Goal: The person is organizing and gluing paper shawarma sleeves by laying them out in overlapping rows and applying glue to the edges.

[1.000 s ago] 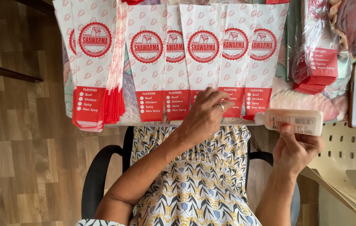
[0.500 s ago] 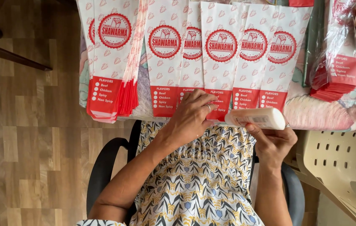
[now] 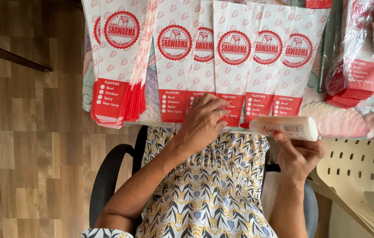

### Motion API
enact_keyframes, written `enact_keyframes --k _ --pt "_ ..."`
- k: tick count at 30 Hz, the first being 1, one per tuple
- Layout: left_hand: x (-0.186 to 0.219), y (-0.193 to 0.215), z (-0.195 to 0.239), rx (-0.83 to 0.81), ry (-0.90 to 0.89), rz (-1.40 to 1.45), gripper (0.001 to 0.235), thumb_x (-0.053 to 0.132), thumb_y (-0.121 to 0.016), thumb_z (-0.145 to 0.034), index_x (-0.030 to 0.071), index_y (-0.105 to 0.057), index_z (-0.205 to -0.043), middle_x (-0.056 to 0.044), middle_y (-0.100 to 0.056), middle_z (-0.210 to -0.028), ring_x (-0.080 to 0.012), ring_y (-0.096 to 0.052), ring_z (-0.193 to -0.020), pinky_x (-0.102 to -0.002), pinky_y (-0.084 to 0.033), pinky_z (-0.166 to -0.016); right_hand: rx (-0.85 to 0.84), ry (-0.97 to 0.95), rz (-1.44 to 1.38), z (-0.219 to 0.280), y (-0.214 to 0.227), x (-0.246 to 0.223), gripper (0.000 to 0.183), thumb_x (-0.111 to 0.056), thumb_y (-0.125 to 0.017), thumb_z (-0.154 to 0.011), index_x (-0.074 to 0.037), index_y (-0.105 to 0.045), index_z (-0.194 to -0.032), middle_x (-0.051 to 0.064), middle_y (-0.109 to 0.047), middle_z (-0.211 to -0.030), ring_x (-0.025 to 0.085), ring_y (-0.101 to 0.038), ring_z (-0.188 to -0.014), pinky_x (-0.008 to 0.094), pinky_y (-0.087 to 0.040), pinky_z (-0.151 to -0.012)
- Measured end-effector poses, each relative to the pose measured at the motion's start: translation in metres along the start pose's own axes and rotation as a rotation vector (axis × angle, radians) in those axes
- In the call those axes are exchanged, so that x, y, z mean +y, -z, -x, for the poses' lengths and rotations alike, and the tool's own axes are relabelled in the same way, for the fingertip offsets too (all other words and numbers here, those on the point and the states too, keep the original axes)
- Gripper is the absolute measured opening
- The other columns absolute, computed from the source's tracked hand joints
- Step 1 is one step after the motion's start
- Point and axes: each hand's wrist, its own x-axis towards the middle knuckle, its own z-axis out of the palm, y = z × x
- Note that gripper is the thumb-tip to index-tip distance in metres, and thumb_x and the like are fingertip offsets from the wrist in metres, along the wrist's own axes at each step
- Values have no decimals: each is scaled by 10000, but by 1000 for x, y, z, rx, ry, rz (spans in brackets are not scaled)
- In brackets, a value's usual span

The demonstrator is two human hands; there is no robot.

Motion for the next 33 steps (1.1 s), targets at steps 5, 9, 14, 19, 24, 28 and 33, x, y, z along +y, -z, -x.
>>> enact_keyframes --k 5,9,14,19,24,28,33 --pt "-1 -3 0 2 6 21 153 80 -733 -913 32 -768 -1055 -106 -705 -1155 -203 -528 -1094 -367 -411 -928 -16 11 7 12 -27 -12 524 69 -863 -691 75 -687 -1185 243 -723 -1067 310 -699 -1067 470 -577 -962" --pt "7 10 0 20 -21 -3 152 9 -726 -901 23 -772 -1045 -115 -713 -1151 -212 -540 -1087 -373 -417 -916 -83 -28 -15 21 -48 -2 479 128 -830 -692 77 -704 -1152 260 -725 -1038 359 -711 -1033 494 -561 -966" --pt "11 12 -1 38 -47 -30 122 9 -702 -920 23 -768 -1021 -110 -709 -1125 -204 -534 -1080 -373 -420 -908 -73 -25 14 23 -40 4 478 90 -856 -705 74 -695 -1155 222 -731 -1036 290 -692 -1049 465 -561 -955" --pt "4 -2 2 88 -74 -7 130 7 -633 -963 10 -759 -996 -111 -674 -1089 -203 -511 -1056 -356 -423 -885 30 -11 -24 9 -25 -23 516 -22 -865 -745 48 -670 -1218 202 -722 -1101 227 -691 -1055 414 -573 -961" --pt "-7 30 16 236 -70 -200 219 -107 -652 -896 1 -751 -1059 -90 -686 -1051 -248 -543 -993 -386 -476 -865 94 -67 -290 4 -35 -42 294 -63 -908 -770 -49 -627 -857 72 -669 -894 229 -696 -958 374 -677 -864" --pt "-19 51 33 123 -62 -223 133 -1 -737 -878 -12 -773 -1006 -135 -737 -1096 -276 -542 -1030 -421 -461 -885 90 -129 -328 16 -56 -14 420 54 -861 -735 -22 -570 -1028 170 -652 -1047 264 -672 -1010 432 -657 -890" --pt "-17 62 41 23 3 -94 170 91 -772 -868 25 -766 -1025 -109 -712 -1170 -210 -526 -1081 -367 -409 -878 -89 -6 -90 23 -66 19 490 127 -865 -672 105 -682 -1125 221 -725 -992 304 -684 -1081 457 -582 -935"
